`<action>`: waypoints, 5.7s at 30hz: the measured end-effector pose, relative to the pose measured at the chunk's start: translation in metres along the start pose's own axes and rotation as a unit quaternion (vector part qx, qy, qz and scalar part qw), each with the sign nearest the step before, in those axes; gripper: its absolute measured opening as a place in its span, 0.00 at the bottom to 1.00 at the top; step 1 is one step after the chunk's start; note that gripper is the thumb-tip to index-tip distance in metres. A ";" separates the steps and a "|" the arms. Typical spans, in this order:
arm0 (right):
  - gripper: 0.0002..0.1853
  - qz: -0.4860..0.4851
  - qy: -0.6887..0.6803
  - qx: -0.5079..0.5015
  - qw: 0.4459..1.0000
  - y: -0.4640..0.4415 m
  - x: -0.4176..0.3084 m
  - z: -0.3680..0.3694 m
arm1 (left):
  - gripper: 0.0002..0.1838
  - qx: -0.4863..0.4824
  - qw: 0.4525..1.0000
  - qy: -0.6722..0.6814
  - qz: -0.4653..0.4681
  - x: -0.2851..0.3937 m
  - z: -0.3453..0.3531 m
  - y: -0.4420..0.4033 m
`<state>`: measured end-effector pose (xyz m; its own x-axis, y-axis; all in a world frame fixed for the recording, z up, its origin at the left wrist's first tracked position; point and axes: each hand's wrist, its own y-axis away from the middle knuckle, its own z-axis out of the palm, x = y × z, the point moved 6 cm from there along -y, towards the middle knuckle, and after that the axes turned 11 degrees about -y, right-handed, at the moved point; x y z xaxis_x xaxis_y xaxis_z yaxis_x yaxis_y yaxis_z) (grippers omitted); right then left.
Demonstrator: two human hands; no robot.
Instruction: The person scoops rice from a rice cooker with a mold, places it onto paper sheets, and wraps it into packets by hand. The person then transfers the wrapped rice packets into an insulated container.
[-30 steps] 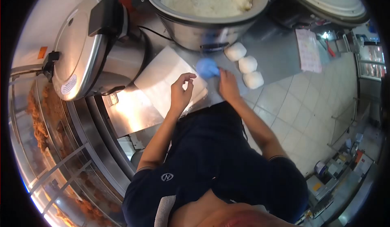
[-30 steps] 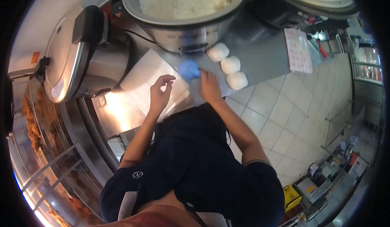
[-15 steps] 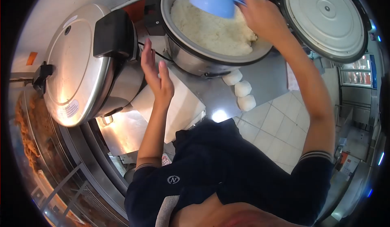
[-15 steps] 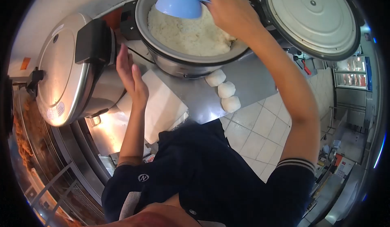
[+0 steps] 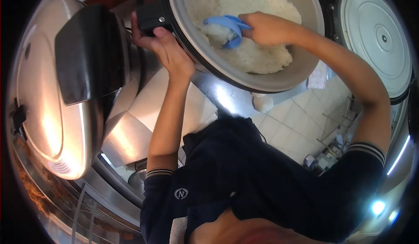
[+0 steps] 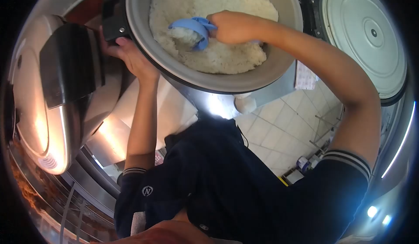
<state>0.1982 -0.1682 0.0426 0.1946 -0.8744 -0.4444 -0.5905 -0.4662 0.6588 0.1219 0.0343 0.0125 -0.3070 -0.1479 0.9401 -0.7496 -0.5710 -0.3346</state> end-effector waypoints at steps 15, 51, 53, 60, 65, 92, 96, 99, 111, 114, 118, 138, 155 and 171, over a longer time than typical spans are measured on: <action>0.13 0.195 -0.166 -0.046 0.965 0.067 -0.014 -0.008 | 0.36 0.003 0.999 -0.033 0.037 -0.007 -0.001 0.003; 0.13 0.113 -0.015 -0.058 0.992 0.026 0.002 -0.019 | 0.35 0.016 0.998 -0.042 0.037 0.005 -0.002 0.002; 0.14 0.118 0.020 -0.090 0.989 0.009 0.015 -0.009 | 0.36 0.007 0.997 -0.061 0.041 0.004 -0.001 0.002; 0.14 0.158 -0.150 -0.089 0.972 0.068 -0.023 0.009 | 0.38 0.022 1.000 -0.004 0.005 0.003 0.000 0.003; 0.14 -0.024 0.078 0.088 0.993 0.074 -0.017 0.017 | 0.32 0.023 0.997 -0.018 0.073 -0.003 -0.005 0.002; 0.21 -0.118 -0.523 0.113 0.836 0.009 -0.046 0.313 | 0.11 0.059 0.948 -0.292 -0.117 -0.041 -0.313 0.238; 0.29 -0.270 0.009 0.305 0.913 0.007 -0.068 0.334 | 0.08 0.004 0.914 -0.406 0.015 -0.035 -0.317 0.232; 0.30 -0.275 0.038 0.287 0.917 0.015 -0.088 0.323 | 0.06 -0.009 0.894 -0.447 0.030 -0.063 -0.317 0.226; 0.31 -0.371 0.132 0.122 0.911 -0.128 -0.373 0.406 | 0.08 0.049 0.907 -0.417 -0.035 -0.096 -0.322 0.221; 0.27 -0.364 0.157 0.149 0.906 -0.147 -0.376 0.419 | 0.07 0.065 0.890 -0.450 -0.008 -0.086 -0.321 0.223; 0.19 -0.336 0.145 0.116 0.923 -0.128 -0.387 0.403 | 0.06 0.062 0.889 -0.452 -0.035 -0.085 -0.320 0.221; 0.16 -0.311 -0.131 0.322 0.885 0.032 -0.058 0.322 | 0.06 0.021 0.888 -0.458 -0.046 -0.095 -0.321 0.223; 0.12 -0.197 -0.102 0.540 0.812 0.101 0.043 0.307 | 0.13 -0.182 0.879 -0.428 0.102 -0.021 -0.249 0.279; 0.07 -0.383 -0.125 0.185 0.896 0.001 -0.049 0.337 | 0.22 -0.153 0.783 -0.600 0.068 -0.017 -0.231 0.281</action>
<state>-0.0756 -0.0809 -0.1393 0.5000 -0.2375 -0.8328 -0.5867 -0.8002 -0.1240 -0.2188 0.0631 -0.1118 0.2372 -0.9469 0.2171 -0.9193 -0.2910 -0.2650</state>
